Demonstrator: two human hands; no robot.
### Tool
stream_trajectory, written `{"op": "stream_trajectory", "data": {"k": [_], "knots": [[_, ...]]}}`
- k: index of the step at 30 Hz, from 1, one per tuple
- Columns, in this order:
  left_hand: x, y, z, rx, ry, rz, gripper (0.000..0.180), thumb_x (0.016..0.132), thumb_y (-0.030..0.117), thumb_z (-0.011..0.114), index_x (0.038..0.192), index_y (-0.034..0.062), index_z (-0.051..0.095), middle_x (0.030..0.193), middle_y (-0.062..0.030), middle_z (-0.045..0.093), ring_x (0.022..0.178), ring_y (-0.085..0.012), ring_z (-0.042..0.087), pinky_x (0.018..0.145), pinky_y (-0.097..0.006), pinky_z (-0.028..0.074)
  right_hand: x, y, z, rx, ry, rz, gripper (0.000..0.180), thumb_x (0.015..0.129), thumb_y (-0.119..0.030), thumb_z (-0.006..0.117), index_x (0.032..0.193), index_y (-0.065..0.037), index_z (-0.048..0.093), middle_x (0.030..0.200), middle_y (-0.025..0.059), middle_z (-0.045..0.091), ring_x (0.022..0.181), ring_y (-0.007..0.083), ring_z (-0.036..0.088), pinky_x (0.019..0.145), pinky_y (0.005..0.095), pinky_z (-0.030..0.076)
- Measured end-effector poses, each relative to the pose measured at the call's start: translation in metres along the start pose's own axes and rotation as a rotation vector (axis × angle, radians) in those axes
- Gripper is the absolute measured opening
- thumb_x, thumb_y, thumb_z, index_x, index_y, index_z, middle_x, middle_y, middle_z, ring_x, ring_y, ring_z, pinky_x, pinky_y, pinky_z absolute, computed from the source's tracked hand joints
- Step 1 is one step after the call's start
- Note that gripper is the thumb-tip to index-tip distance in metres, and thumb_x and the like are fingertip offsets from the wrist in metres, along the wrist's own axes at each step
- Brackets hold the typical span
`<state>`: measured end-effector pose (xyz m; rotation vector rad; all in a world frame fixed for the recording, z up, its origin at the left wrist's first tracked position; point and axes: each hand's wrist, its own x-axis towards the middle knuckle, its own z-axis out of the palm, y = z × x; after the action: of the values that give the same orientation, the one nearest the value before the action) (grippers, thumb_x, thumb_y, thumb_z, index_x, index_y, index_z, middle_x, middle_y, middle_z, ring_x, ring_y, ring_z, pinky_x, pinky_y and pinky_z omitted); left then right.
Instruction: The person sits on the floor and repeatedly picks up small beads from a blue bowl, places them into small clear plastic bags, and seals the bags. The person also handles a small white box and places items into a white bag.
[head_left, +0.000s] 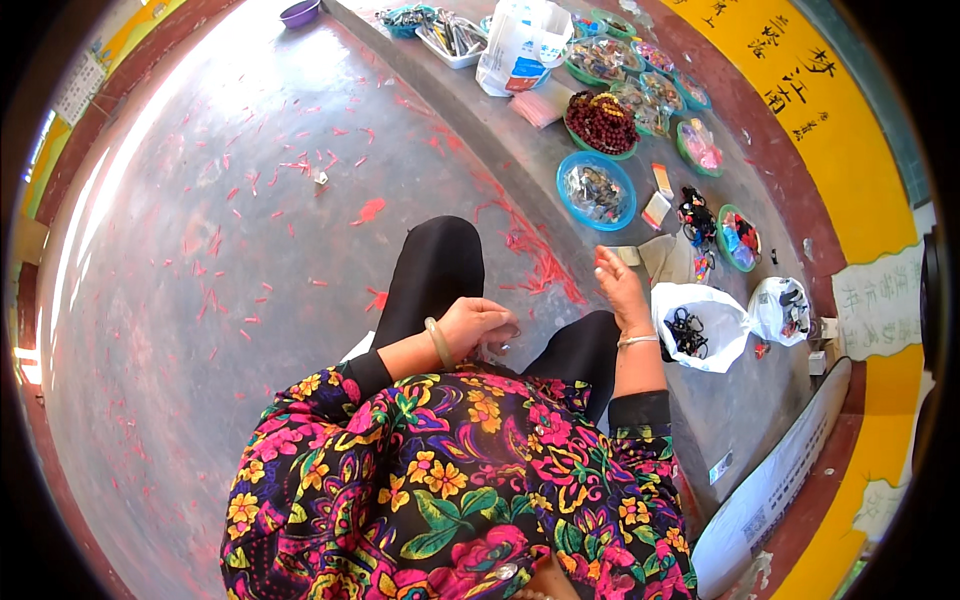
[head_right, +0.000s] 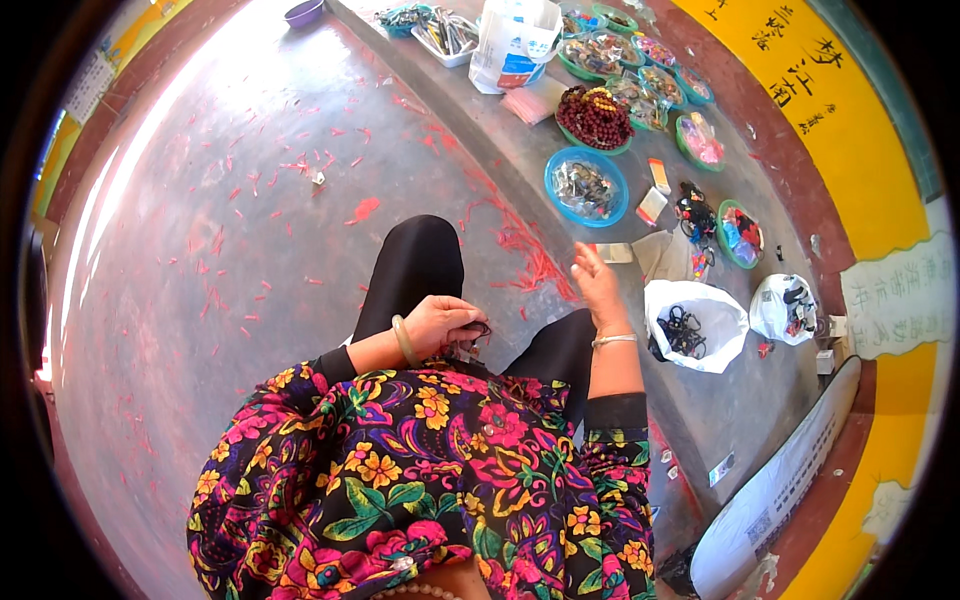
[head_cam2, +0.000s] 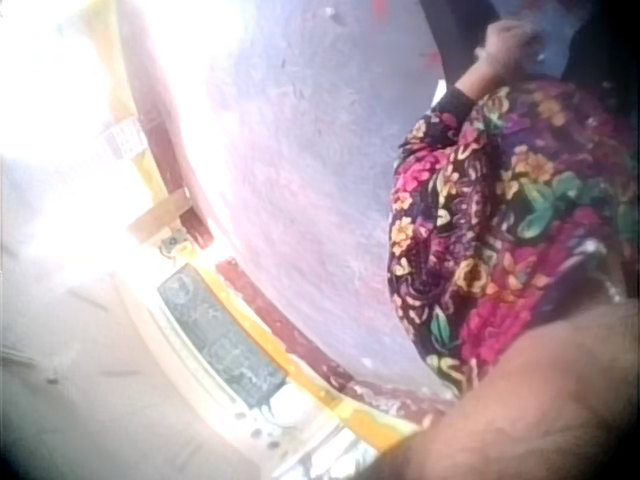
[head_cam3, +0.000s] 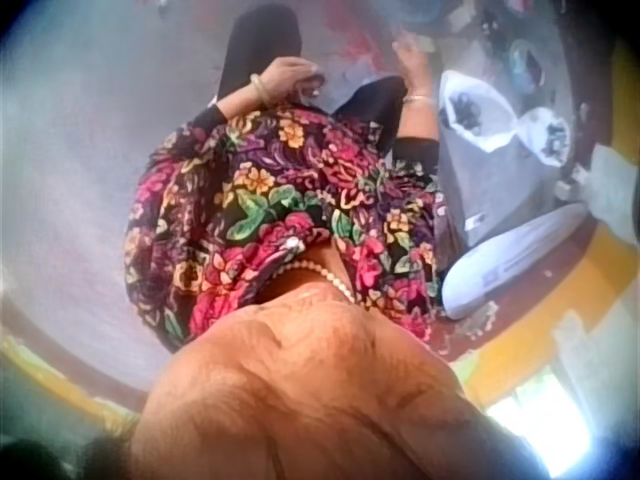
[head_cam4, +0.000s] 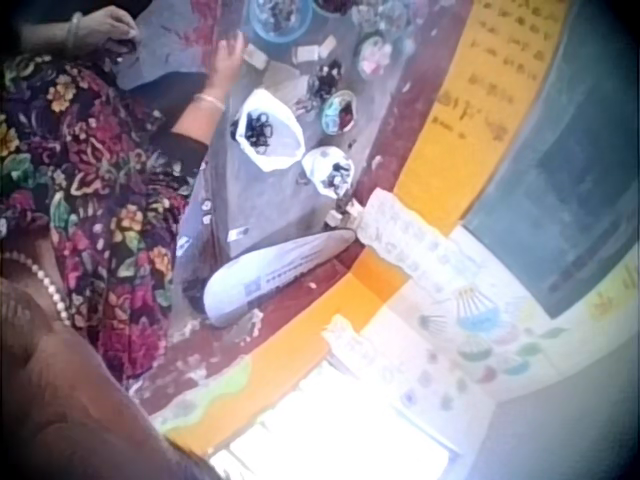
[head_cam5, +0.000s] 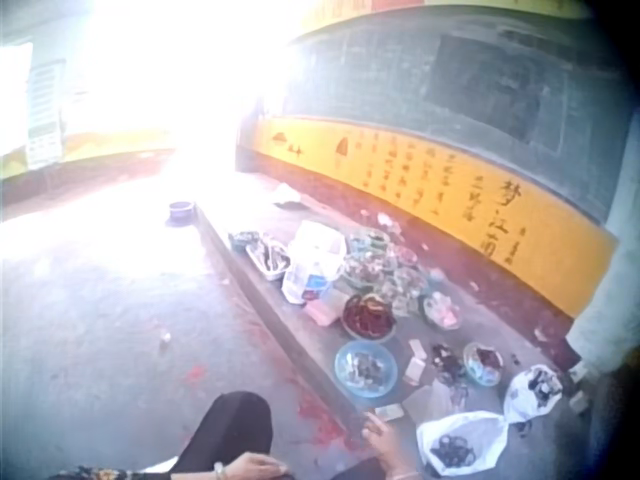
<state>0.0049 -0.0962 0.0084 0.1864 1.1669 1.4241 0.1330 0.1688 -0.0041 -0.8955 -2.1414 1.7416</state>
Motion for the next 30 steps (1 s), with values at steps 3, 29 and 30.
{"op": "stream_trajectory", "data": {"k": [3, 29, 30], "knots": [[0.0, 0.0, 0.003, -0.018, 0.026, -0.02, 0.017, 0.088, 0.008, 0.054, 0.091, -0.0064, 0.062, 0.094, -0.0121, 0.063, 0.087, -0.0179, 0.062, 0.077, -0.026, 0.054, -0.008, -0.018, -0.01, 0.578, -0.181, 0.107, 0.044, 0.087, -0.016, 0.054, 0.127, -0.002, 0.045, 0.121, 0.0122, 0.054, 0.111, 0.0228, 0.053, 0.089, 0.0326, 0.043], [0.005, -0.004, 0.004, -0.042, 0.042, 0.033, 0.019, 0.087, 0.009, 0.054, 0.095, -0.0071, 0.061, 0.092, -0.0123, 0.063, 0.083, -0.0175, 0.062, 0.071, -0.028, 0.053, -0.018, 0.002, 0.003, 0.423, -0.015, 0.077, 0.049, 0.08, -0.003, 0.057, 0.126, 0.0, 0.043, 0.092, 0.0132, 0.065, 0.08, 0.0184, 0.065, 0.072, 0.027, 0.05], [0.004, -0.003, 0.004, -0.041, 0.032, 0.024, 0.019, 0.087, 0.009, 0.054, 0.094, -0.0072, 0.061, 0.093, -0.0125, 0.063, 0.083, -0.0176, 0.062, 0.071, -0.028, 0.053, -0.02, -0.002, 0.005, 0.438, -0.025, 0.061, 0.046, 0.08, -0.003, 0.058, 0.124, 0.001, 0.046, 0.091, 0.0129, 0.066, 0.08, 0.0181, 0.065, 0.073, 0.0271, 0.051]]}}
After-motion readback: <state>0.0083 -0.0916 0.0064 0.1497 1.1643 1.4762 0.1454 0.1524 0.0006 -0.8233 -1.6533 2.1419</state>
